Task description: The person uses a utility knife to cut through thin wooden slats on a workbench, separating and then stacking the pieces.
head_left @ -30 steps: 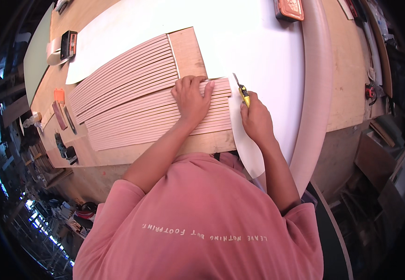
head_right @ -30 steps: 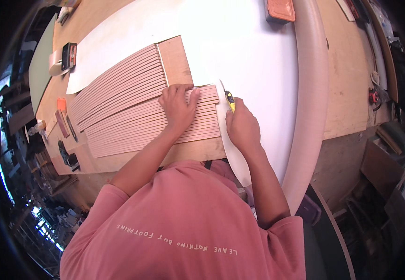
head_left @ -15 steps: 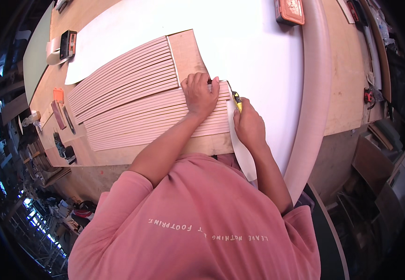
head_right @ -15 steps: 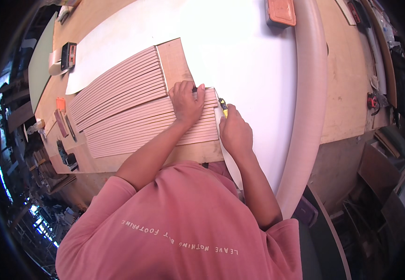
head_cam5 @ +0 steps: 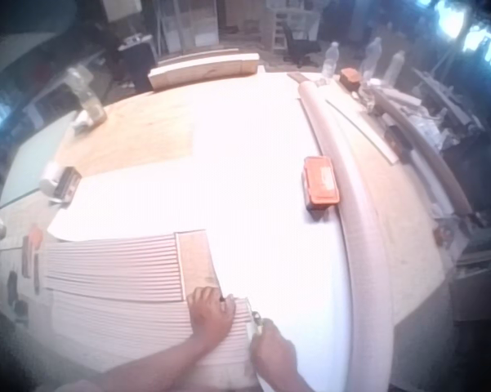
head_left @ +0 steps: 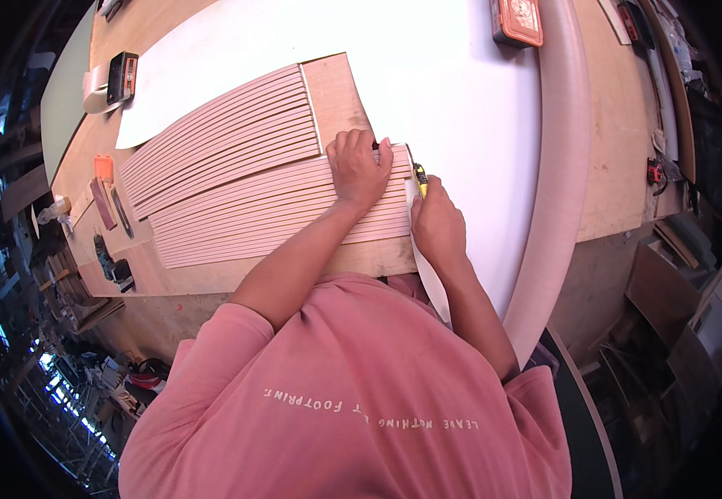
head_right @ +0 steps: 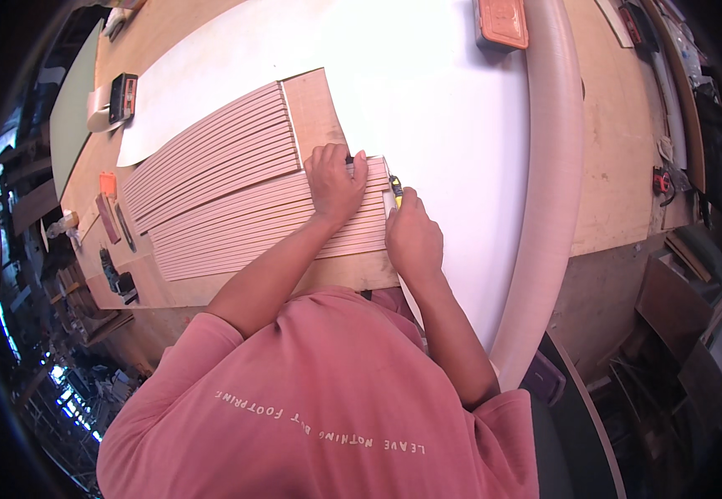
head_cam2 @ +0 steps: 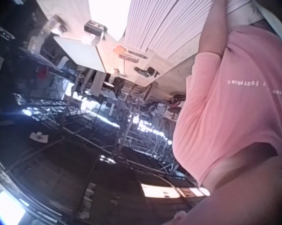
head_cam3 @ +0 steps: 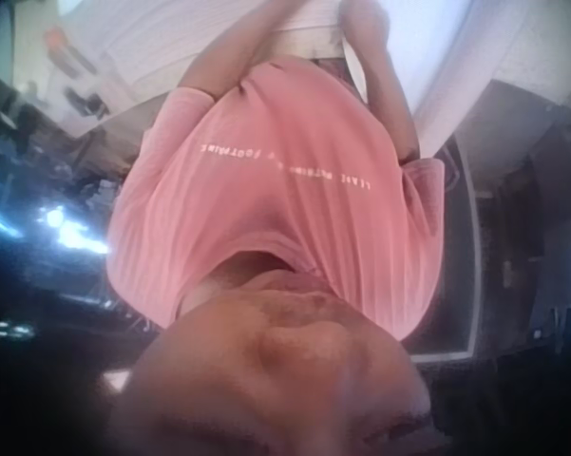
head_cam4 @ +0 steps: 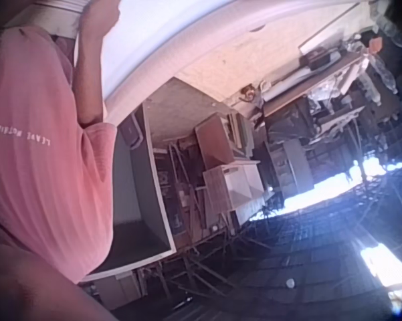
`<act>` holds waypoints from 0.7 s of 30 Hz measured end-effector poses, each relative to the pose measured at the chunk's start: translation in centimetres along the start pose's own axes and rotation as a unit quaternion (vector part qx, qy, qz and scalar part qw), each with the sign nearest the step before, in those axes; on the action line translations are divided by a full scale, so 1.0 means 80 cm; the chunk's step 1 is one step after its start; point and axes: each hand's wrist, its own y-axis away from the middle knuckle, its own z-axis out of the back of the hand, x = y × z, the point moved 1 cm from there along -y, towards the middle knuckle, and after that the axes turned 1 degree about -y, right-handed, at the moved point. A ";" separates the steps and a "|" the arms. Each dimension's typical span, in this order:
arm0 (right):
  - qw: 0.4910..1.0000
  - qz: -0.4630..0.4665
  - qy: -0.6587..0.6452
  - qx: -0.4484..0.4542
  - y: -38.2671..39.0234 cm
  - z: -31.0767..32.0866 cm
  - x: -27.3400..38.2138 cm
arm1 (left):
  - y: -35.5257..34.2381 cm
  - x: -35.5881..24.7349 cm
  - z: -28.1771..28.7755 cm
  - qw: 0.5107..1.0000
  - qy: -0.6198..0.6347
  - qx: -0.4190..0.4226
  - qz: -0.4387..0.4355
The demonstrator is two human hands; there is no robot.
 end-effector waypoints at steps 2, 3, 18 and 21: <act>1.000 -0.017 0.004 0.026 -0.001 0.004 0.007 | 0.000 0.000 0.001 1.000 -0.003 0.004 0.000; 0.999 -0.025 0.007 0.039 -0.002 0.007 0.011 | 0.000 0.000 0.001 1.000 -0.003 0.007 0.002; 0.993 0.002 0.107 0.053 -0.015 0.000 0.011 | -0.001 -0.001 0.003 0.999 0.008 0.037 0.012; 0.992 -0.004 0.104 0.065 -0.017 0.004 0.010 | -0.003 0.000 0.002 0.999 -0.004 0.037 0.010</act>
